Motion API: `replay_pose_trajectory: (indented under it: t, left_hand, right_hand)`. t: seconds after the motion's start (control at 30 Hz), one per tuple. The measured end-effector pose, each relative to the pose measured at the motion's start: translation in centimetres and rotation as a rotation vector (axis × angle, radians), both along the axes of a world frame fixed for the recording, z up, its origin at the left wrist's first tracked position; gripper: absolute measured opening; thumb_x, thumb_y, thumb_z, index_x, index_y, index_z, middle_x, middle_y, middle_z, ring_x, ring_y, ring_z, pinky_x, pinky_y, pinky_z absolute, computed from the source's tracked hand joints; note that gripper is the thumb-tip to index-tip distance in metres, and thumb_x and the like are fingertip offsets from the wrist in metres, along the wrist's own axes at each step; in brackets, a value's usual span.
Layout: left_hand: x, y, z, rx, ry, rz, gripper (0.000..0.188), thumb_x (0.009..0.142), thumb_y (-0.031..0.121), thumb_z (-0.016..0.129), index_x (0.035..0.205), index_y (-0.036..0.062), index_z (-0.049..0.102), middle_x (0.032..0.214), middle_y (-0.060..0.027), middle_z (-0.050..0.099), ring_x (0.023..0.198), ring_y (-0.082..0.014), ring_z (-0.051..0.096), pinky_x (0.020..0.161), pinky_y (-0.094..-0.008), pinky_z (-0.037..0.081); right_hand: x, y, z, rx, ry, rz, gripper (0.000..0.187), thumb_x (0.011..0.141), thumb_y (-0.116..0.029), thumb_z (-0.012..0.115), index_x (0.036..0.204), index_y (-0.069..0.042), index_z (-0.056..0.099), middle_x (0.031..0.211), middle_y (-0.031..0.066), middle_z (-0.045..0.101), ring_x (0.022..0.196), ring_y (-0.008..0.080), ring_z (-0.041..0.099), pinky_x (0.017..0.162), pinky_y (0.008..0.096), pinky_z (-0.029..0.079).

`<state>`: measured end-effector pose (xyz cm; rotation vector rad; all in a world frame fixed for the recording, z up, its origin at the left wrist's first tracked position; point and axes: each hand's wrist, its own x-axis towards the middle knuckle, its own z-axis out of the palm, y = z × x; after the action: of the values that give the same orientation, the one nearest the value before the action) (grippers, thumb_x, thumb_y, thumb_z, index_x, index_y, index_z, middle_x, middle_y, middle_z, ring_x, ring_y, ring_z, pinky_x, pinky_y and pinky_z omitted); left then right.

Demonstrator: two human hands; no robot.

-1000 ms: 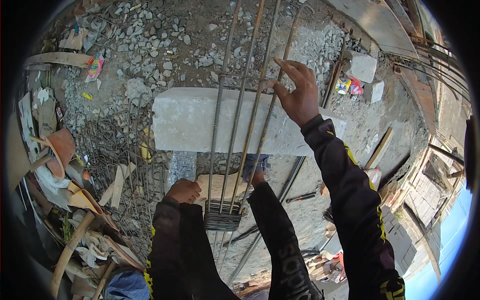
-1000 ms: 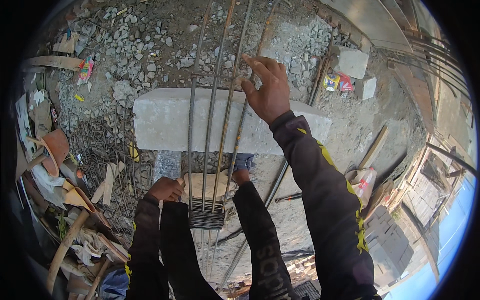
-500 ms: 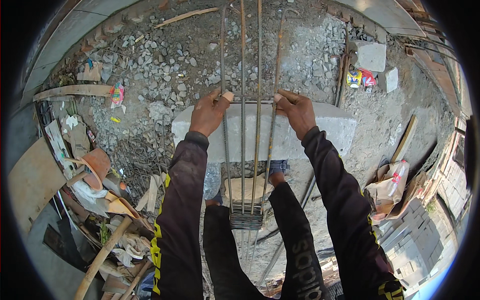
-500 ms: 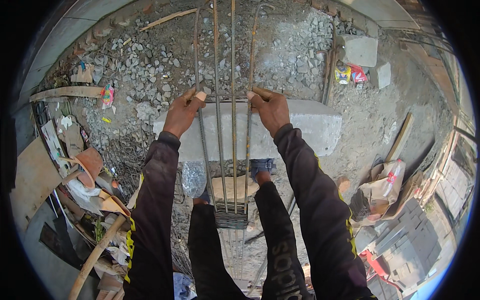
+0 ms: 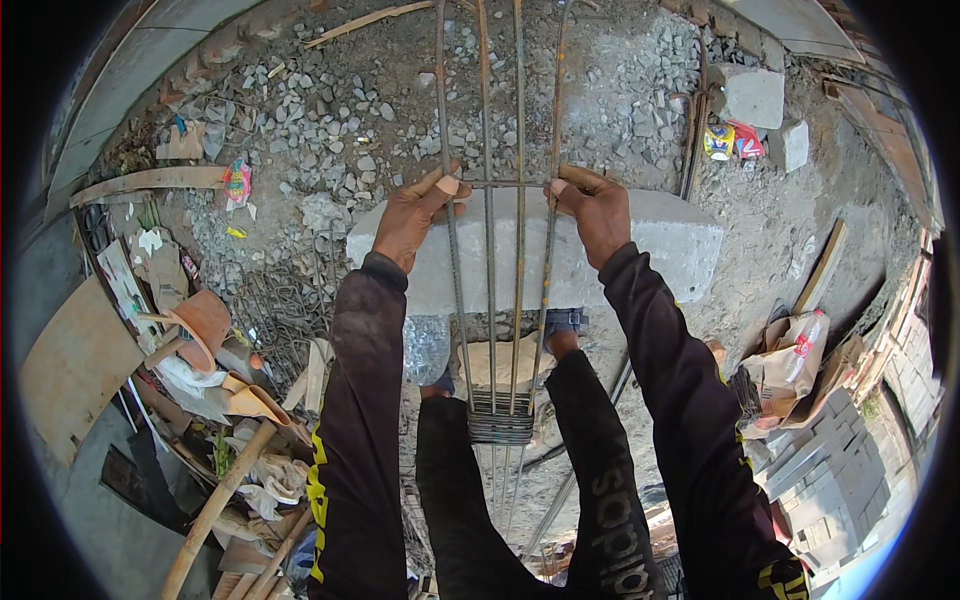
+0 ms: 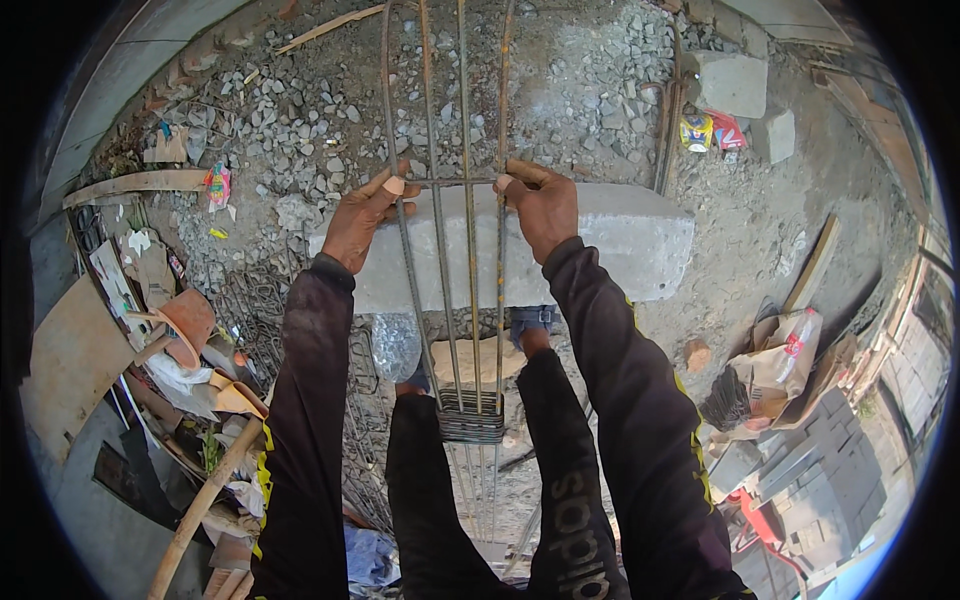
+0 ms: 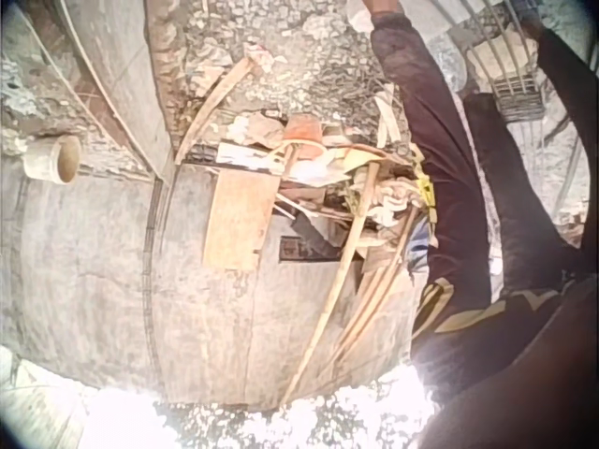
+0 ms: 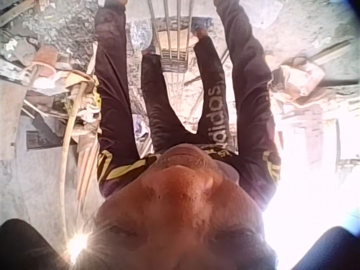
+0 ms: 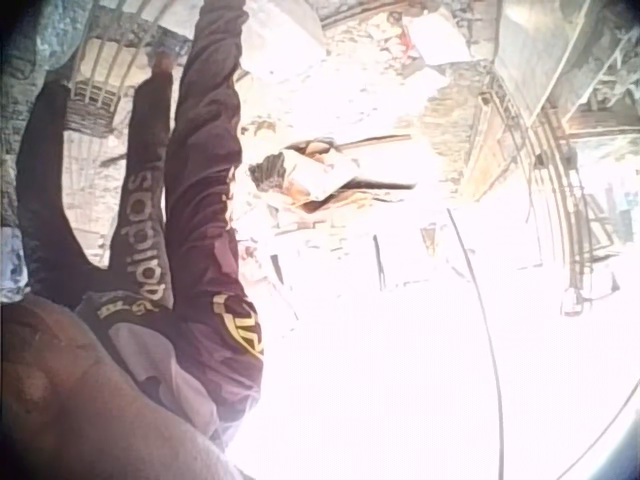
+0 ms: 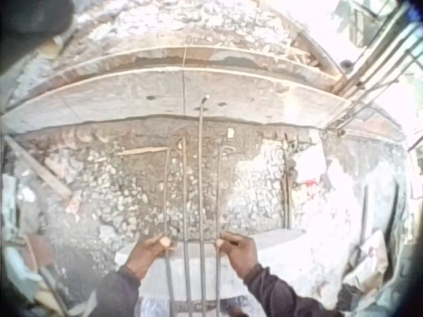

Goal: The person ties steel tie wire around reinforcing bars and stirrups to assemble a structural reinforcement column. This is done using pliers to twist and secure the wire.

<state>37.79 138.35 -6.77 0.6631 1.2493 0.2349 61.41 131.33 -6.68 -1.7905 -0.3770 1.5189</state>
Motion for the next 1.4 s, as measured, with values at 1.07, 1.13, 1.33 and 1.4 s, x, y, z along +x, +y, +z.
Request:
replay_pose_trajectory:
  t: [1.07,1.13,1.33,1.4]
  left_hand:
    - [-1.5,-12.2,5.8,0.503,0.332,0.221,0.049,0.095,0.022,0.052,0.14,0.0068,0.04,0.122,-0.0149,0.058,0.111,-0.0191,0.054,0.096,-0.0315,0.039]
    - [-3.4,-18.2,9.9,0.414,0.378,0.064,0.049,0.096,0.024,0.051,0.14,0.0074,0.04,0.126,-0.0189,0.056,0.117,-0.025,0.053,0.098,-0.0366,0.039]
    - [-12.2,-32.8,22.8,0.327,0.324,-0.752,0.045,0.091,0.033,0.054,0.128,0.0075,0.054,0.128,-0.016,0.054,0.12,-0.0359,0.048,0.107,-0.0433,0.03]
    - [-14.3,-35.2,25.0,0.464,0.429,-1.142,0.042,0.091,0.034,0.054,0.124,0.0098,0.057,0.127,-0.0147,0.055,0.123,-0.0341,0.045,0.108,-0.0453,0.028]
  right_hand:
    - [4.9,-19.9,5.5,0.192,-0.546,0.068,0.026,0.09,-0.008,0.055,0.114,-0.003,0.062,0.105,0.0128,0.064,0.094,0.0181,0.062,0.082,0.0266,0.048]
    - [6.1,-33.5,9.4,-0.252,-0.639,0.226,0.031,0.088,-0.01,0.056,0.118,-0.004,0.062,0.1,0.0101,0.066,0.091,0.0169,0.063,0.079,0.0292,0.05]
    - [-6.9,-78.6,32.6,-1.48,-0.376,1.066,0.027,0.082,-0.02,0.054,0.099,-0.009,0.07,0.105,0.0151,0.066,0.098,0.0286,0.064,0.083,0.0369,0.051]
    - [-16.2,-84.7,37.8,-1.484,-0.19,0.748,0.027,0.081,-0.022,0.056,0.1,-0.01,0.071,0.106,0.0139,0.067,0.1,0.0298,0.063,0.087,0.038,0.049]
